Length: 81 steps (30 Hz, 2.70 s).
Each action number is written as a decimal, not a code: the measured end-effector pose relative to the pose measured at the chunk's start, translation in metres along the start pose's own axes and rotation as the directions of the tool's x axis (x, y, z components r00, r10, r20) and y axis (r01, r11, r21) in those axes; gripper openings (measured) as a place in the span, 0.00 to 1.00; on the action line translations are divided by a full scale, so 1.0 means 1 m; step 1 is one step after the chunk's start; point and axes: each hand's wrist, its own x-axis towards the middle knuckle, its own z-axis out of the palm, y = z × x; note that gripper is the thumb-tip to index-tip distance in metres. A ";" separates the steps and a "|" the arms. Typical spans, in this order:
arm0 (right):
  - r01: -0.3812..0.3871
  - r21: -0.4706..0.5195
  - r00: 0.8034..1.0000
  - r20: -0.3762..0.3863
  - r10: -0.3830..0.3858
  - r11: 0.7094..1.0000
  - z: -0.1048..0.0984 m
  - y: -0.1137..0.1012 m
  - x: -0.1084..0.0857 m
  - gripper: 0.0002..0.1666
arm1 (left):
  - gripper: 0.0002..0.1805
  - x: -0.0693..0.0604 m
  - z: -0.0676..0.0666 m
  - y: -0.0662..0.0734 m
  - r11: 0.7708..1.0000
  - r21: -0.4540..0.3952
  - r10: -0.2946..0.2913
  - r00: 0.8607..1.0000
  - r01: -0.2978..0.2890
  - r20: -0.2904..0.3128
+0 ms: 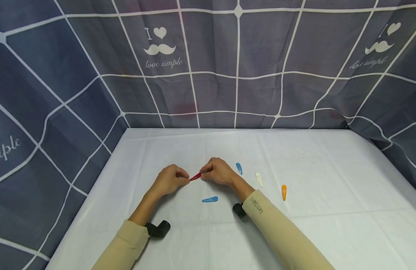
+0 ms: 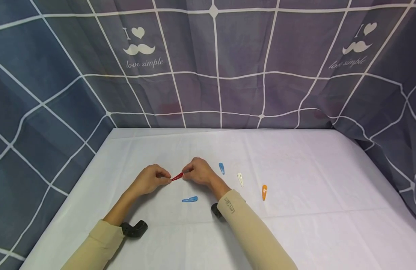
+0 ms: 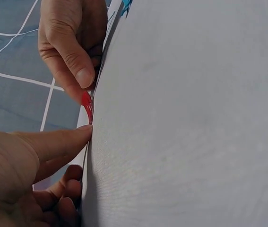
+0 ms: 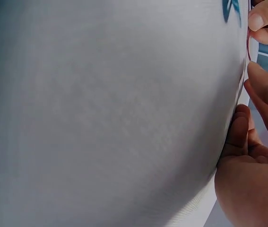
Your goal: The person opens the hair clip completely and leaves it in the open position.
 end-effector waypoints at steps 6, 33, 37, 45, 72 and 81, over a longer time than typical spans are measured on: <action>0.015 -0.010 1.000 -0.006 -0.015 1.000 0.000 0.001 0.000 0.07 | 0.03 0.000 0.001 0.001 1.000 0.009 0.006 1.000 -0.006 0.003; 0.078 -0.034 0.997 -0.016 -0.079 0.996 0.004 0.000 0.000 0.03 | 0.03 -0.004 0.002 0.011 0.998 0.049 0.046 0.997 -0.049 0.057; 0.089 -0.022 0.996 -0.003 -0.089 0.996 0.004 -0.002 -0.001 0.02 | 0.01 -0.004 0.003 0.008 0.998 0.036 0.047 0.997 -0.049 0.055; 0.089 0.016 0.995 -0.046 -0.088 0.996 0.003 -0.003 -0.007 0.06 | 0.03 -0.004 0.005 0.006 0.987 -0.081 0.143 0.990 -0.142 0.011; 0.104 0.137 0.991 -0.094 -0.092 0.985 -0.006 -0.018 -0.025 0.07 | 0.07 -0.004 -0.007 0.008 0.921 -0.123 0.370 0.929 -0.371 -0.033; 0.134 0.147 0.990 -0.057 -0.127 0.980 -0.006 -0.013 -0.026 0.07 | 0.06 -0.003 -0.008 0.006 0.908 -0.108 0.408 0.913 -0.405 0.001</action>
